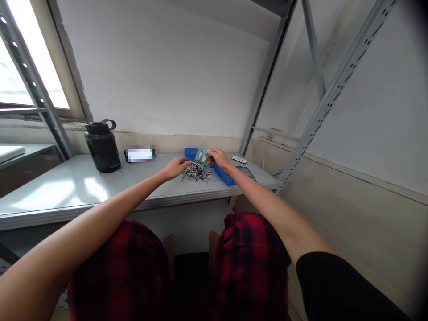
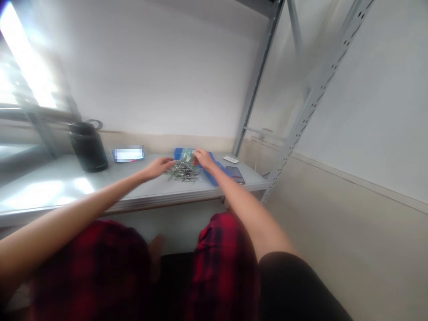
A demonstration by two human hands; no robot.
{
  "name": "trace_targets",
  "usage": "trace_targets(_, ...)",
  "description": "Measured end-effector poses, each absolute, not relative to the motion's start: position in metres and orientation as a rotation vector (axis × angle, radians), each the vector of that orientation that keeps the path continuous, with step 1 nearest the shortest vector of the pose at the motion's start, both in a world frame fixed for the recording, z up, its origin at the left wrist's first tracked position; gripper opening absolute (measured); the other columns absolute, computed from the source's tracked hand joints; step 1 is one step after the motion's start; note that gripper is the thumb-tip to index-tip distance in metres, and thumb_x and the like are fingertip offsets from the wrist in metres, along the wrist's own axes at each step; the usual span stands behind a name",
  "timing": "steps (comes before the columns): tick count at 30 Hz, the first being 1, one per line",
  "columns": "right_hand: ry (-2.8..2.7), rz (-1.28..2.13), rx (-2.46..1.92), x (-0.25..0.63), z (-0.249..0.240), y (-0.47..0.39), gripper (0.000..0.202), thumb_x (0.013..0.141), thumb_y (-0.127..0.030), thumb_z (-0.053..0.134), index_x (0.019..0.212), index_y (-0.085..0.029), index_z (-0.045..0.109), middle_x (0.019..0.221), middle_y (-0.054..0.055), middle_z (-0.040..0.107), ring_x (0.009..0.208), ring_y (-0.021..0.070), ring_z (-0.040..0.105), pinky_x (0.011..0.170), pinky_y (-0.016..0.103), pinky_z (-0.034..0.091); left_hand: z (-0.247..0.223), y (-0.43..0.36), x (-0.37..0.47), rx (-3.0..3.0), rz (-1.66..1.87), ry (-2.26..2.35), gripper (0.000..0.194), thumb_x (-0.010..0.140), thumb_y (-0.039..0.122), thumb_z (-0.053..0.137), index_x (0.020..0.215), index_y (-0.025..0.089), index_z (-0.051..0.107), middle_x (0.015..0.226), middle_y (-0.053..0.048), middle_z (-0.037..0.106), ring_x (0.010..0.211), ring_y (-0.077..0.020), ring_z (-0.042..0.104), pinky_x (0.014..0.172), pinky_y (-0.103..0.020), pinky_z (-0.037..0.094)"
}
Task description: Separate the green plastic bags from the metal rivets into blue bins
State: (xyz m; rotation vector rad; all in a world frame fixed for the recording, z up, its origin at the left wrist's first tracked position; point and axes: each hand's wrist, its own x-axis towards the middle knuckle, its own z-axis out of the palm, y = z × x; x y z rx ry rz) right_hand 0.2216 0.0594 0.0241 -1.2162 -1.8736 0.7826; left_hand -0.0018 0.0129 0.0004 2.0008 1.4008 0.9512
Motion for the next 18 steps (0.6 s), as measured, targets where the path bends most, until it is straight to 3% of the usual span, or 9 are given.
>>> trace_targets(7,-1.738,0.978,-1.082,0.211,0.027,0.046,0.005,0.078,-0.026,0.040,0.077,-0.023,0.037,0.069,-0.002,0.054,0.063,0.0131,0.059,0.070,0.025,0.053,0.004,0.012,0.012,1.865,1.027,1.297,0.044,0.085,0.047,0.058,0.116,0.015,0.062,0.109,-0.013,0.070,0.090,-0.0233,0.068,0.073,-0.033,0.053)
trace_targets(11,-1.741,1.050,-0.958,0.201,0.034,0.038,0.010,0.074,-0.030,0.044,0.074,-0.023,0.036,0.066,-0.002,0.052,0.062,0.0143,0.057,0.066,0.026,0.053,0.009,0.010,0.013,1.812,1.101,1.201,0.034,0.080,0.045,0.064,0.095,0.015,0.066,0.092,-0.009,0.071,0.084,-0.0222,0.068,0.074,-0.034,0.052)
trace_targets(14,-1.754,0.985,-0.982,0.198,0.039,0.035,0.010,0.077,-0.030,0.043,0.074,-0.023,0.037,0.068,0.000,0.053,0.064,0.0149,0.057,0.064,0.025,0.052,0.014,0.008,0.012,1.804,1.153,1.147,0.027,0.078,0.042,0.066,0.081,0.015,0.064,0.078,-0.005,0.068,0.078,-0.0207,0.066,0.073,-0.035,0.052)
trace_targets(18,-1.666,0.782,-1.164,0.193,0.047,0.036,0.011,0.084,-0.030,0.039,0.082,-0.021,0.046,0.083,0.005,0.061,0.078,0.0171,0.061,0.064,0.024,0.050,0.019,0.005,0.015,1.810,1.269,1.133,0.019,0.081,0.035,0.062,0.077,0.016,0.060,0.078,-0.005,0.065,0.076,-0.0186,0.064,0.071,-0.033,0.053)
